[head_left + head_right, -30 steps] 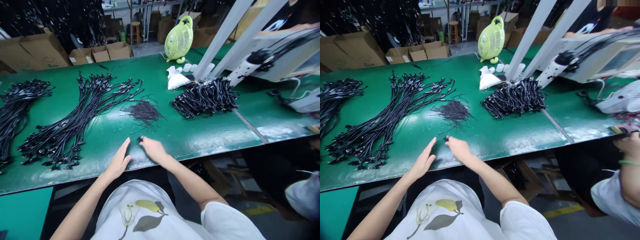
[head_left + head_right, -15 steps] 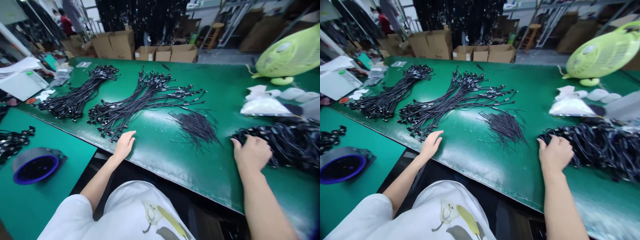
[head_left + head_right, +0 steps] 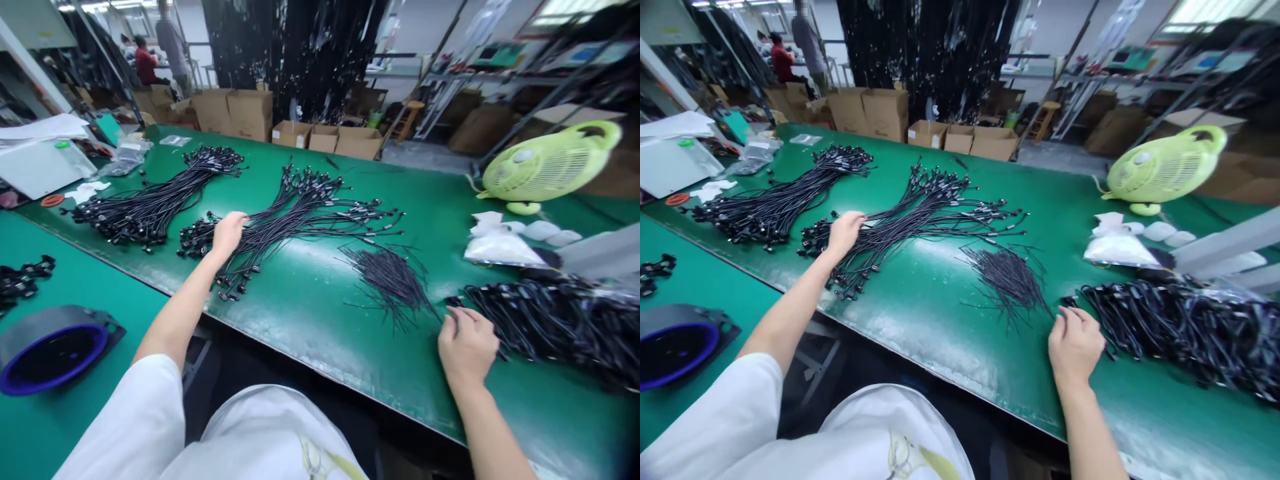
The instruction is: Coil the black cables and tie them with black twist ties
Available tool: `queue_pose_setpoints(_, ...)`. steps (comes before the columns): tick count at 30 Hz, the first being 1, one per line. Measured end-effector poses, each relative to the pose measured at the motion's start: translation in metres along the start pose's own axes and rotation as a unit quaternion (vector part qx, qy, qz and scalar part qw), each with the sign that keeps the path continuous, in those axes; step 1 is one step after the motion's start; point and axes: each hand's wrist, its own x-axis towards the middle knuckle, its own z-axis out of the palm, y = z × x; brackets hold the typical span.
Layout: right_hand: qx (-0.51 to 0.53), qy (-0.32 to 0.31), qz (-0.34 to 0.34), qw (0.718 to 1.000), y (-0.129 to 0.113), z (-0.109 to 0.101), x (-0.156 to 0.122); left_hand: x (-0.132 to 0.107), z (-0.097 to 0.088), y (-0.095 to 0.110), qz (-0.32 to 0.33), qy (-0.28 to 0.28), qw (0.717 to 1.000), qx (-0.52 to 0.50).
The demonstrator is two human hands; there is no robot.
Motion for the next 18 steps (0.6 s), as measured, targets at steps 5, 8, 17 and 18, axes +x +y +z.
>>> queue_pose_setpoints(5, 0.174, -0.044, -0.063, 0.982, -0.079, -0.009, 0.019, -0.012, -0.048, 0.027, 0.032, 0.051, 0.961, -0.272)
queue_pose_setpoints(8, 0.271, -0.105, -0.111, 0.950, -0.154, -0.014, 0.061, -0.021, -0.055, 0.045, 0.043, 0.022, 0.930, -0.365)
queue_pose_setpoints(17, 0.182, -0.299, -0.288, 0.891, -0.281, 0.023, 0.154, -0.037, -0.055, 0.024, -0.032, -0.034, 0.878, -0.477)
queue_pose_setpoints(18, 0.178, -0.257, -0.283, 0.907, -0.279, 0.015, 0.162, -0.038, -0.057, 0.020, -0.027, -0.012, 0.878, -0.477)
